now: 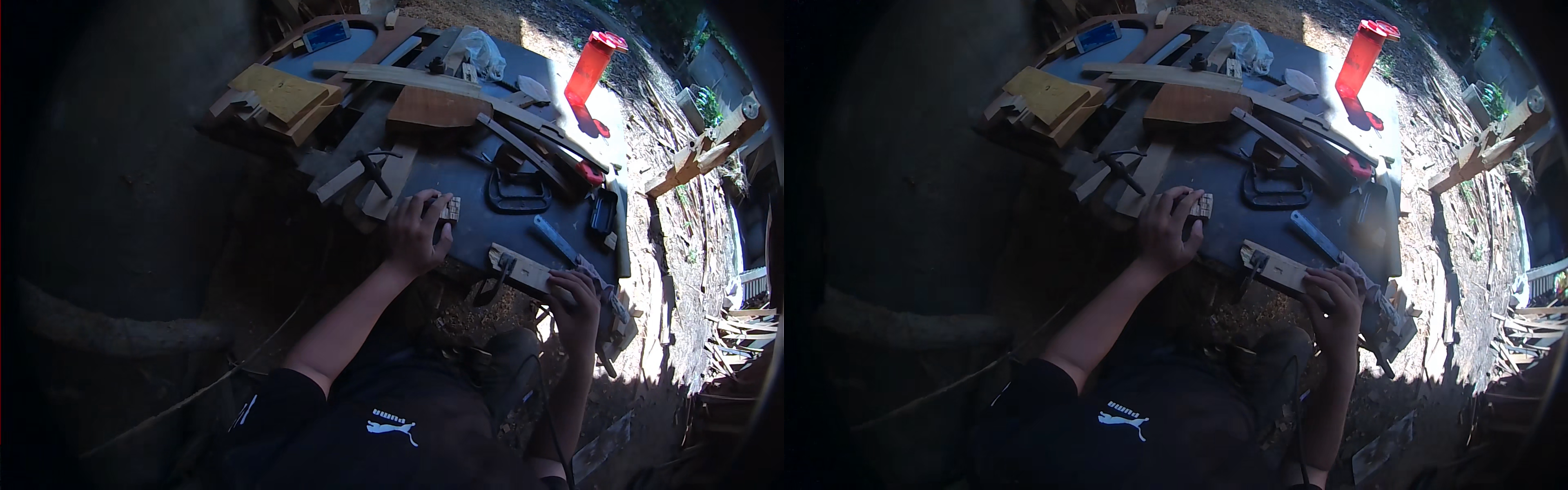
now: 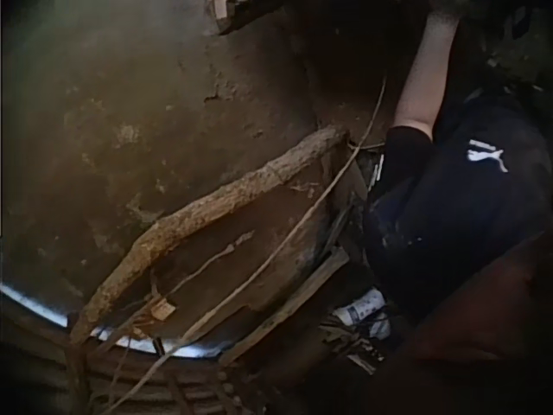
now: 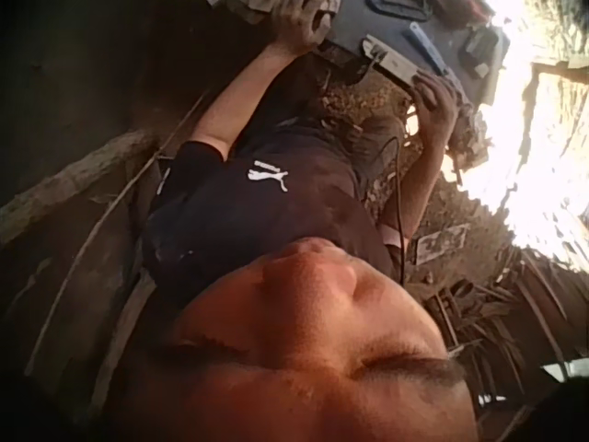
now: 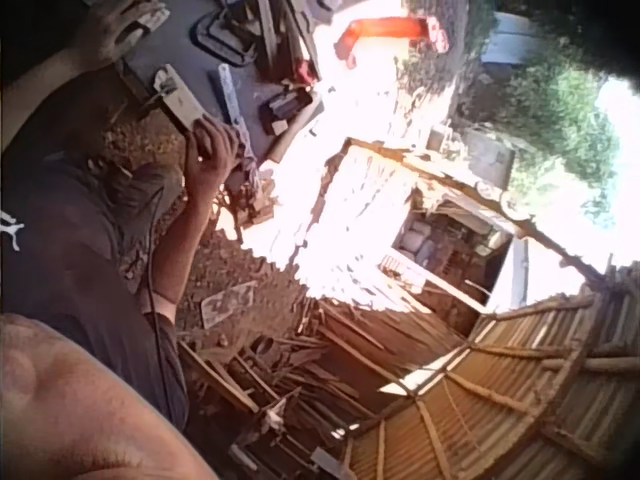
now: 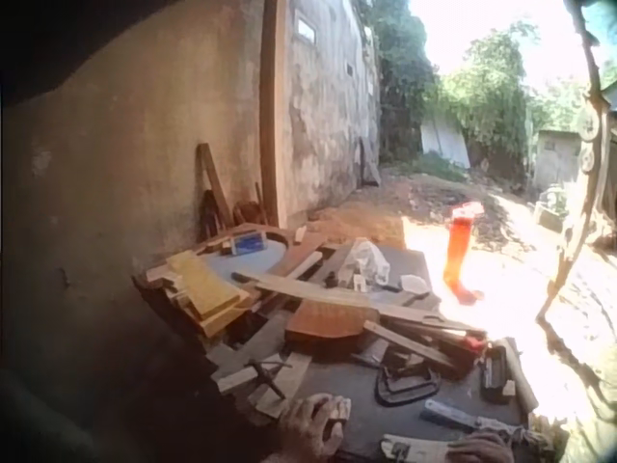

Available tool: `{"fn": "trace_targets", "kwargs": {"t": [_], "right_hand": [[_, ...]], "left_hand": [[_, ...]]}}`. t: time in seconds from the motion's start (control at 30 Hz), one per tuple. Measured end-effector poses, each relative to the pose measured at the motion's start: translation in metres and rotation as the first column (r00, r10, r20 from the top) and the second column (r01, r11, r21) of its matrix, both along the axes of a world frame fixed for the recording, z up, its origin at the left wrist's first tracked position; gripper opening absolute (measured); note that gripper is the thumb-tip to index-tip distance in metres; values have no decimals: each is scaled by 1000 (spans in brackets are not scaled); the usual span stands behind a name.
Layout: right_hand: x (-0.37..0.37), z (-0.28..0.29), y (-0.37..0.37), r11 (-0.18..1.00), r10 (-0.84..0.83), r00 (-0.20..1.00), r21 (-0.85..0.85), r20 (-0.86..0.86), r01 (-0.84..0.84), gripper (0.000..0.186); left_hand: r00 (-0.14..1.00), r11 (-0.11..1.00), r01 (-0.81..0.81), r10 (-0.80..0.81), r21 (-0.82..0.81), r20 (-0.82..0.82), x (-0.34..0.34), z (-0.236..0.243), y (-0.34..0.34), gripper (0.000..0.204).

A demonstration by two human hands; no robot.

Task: Measure and carve small wooden pieces for assembly.

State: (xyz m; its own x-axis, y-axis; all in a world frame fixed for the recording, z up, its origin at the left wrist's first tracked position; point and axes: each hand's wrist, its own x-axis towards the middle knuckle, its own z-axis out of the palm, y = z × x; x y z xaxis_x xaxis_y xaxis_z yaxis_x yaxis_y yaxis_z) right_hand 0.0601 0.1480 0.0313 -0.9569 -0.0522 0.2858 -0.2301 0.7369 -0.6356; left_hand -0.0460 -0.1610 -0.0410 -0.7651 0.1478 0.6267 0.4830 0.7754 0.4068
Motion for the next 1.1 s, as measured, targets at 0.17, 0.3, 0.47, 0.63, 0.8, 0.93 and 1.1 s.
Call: {"fn": "trace_targets", "kwargs": {"t": [0.17, 0.3, 0.47, 0.63, 0.8, 0.93, 1.1], "right_hand": [[-1, -7, 4, 1000, -2, 1000, -2, 0, 2, 35], [-2, -5, 0, 998, -47, 999, 29, -1, 47, 36], [-6, -5, 1, 999, -33, 998, -7, 44, 34, 36], [-8, -7, -1, 998, -47, 998, 35, 33, 46, 35], [-8, -6, 0, 997, -34, 999, 65, 15, 33, 35], [-9, -8, 1, 999, -31, 999, 21, 11, 31, 34], [-8, -8, 2, 999, -45, 999, 17, 17, 44, 33]], "left_hand": [[1000, 1000, -11, 11, -18, -29, 0, -4, 0, 51], [998, 1000, -9, 8, -20, -66, 0, -10, -1, 52], [986, 998, 28, -36, -53, -161, -2, -11, -3, 50], [980, 997, 16, -30, -75, -195, -3, -16, -4, 48], [983, 997, 15, -28, -74, -181, -3, -17, -3, 47], [982, 997, 12, -27, -77, -189, -3, -18, -4, 46], [982, 997, 19, -33, -73, -186, -2, -20, -4, 48]]}}
